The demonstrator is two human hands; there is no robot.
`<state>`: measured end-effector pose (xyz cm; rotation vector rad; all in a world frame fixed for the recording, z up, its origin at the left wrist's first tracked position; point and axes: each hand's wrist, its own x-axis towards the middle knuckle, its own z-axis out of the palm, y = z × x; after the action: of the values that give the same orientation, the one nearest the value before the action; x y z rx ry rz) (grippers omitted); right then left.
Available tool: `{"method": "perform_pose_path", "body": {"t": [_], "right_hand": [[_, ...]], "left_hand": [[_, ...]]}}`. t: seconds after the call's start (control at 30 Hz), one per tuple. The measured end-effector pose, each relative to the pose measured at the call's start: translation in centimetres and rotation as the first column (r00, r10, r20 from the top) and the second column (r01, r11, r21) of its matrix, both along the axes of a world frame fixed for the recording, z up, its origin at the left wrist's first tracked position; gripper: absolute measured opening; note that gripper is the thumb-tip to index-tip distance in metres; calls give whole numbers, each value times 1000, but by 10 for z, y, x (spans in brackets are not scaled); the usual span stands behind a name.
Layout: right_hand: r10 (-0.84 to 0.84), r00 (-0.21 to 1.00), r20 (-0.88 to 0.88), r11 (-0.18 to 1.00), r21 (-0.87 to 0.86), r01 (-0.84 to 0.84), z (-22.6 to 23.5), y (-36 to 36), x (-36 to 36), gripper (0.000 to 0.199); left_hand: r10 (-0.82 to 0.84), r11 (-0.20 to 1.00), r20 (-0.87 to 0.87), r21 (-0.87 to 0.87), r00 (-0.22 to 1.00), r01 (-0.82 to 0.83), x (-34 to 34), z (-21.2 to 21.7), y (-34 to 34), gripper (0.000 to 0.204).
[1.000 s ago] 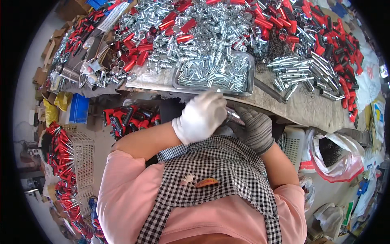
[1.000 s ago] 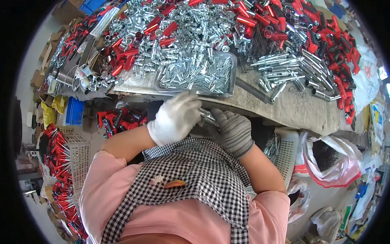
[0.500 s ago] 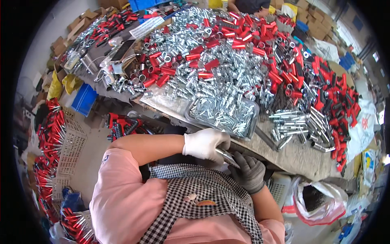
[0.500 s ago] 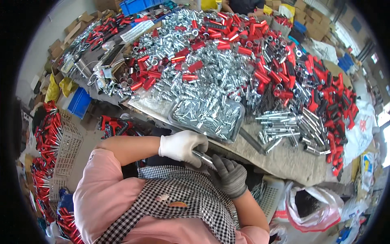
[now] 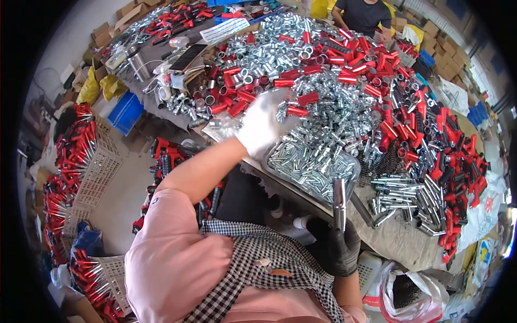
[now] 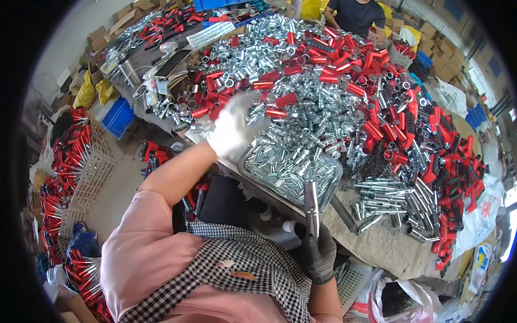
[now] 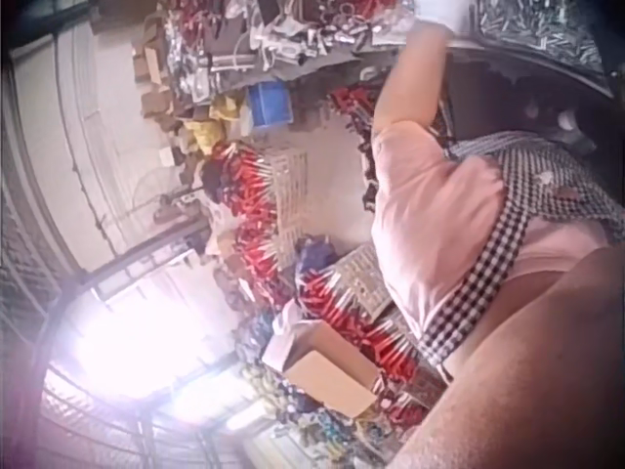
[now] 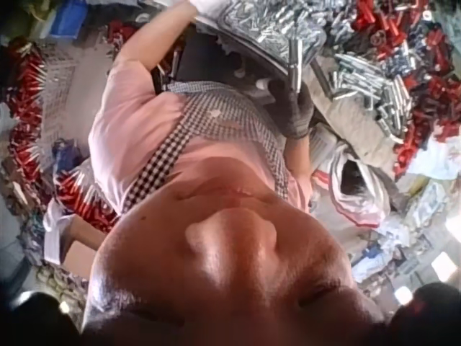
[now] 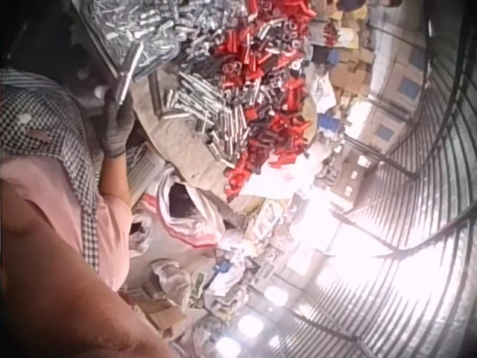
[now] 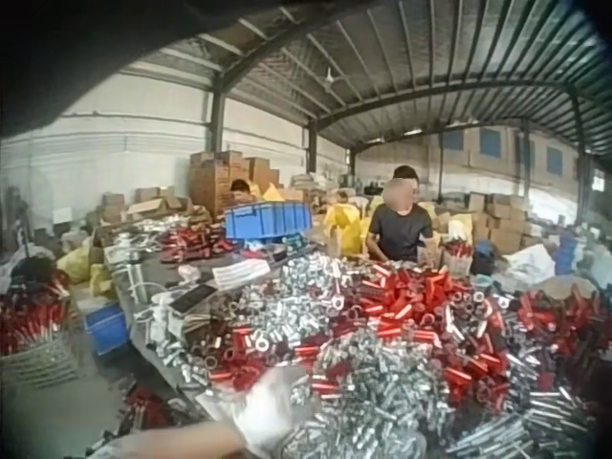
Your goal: Assembling metal pipe wrenches by fitting red rubber or plastic grips onto the metal handles at a factory workstation.
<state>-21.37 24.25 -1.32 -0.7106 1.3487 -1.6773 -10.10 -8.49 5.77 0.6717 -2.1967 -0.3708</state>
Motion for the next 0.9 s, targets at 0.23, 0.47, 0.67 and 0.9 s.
{"method": "perform_pose_path", "body": {"t": [0.23, 0.47, 0.67, 0.9], "right_hand": [[21, 993, -114, 1000, -8, -22, -13, 4, 2, 54], [75, 977, -197, 994, 91, -58, -6, -6, 13, 59], [170, 983, 71, 985, 25, -172, 11, -22, 33, 60], [238, 961, 137, 970, 22, -243, -2, -16, 40, 52]], "left_hand": [[223, 973, 556, -74, 801, -219, 32, -54, -145, 46], [98, 941, -127, -312, 987, -133, 33, -31, -127, 23], [-295, 955, -125, -44, 947, 292, 39, -38, 6, 34], [-168, 129, -771, 600, 614, 789, 53, -49, 98, 45]]}}
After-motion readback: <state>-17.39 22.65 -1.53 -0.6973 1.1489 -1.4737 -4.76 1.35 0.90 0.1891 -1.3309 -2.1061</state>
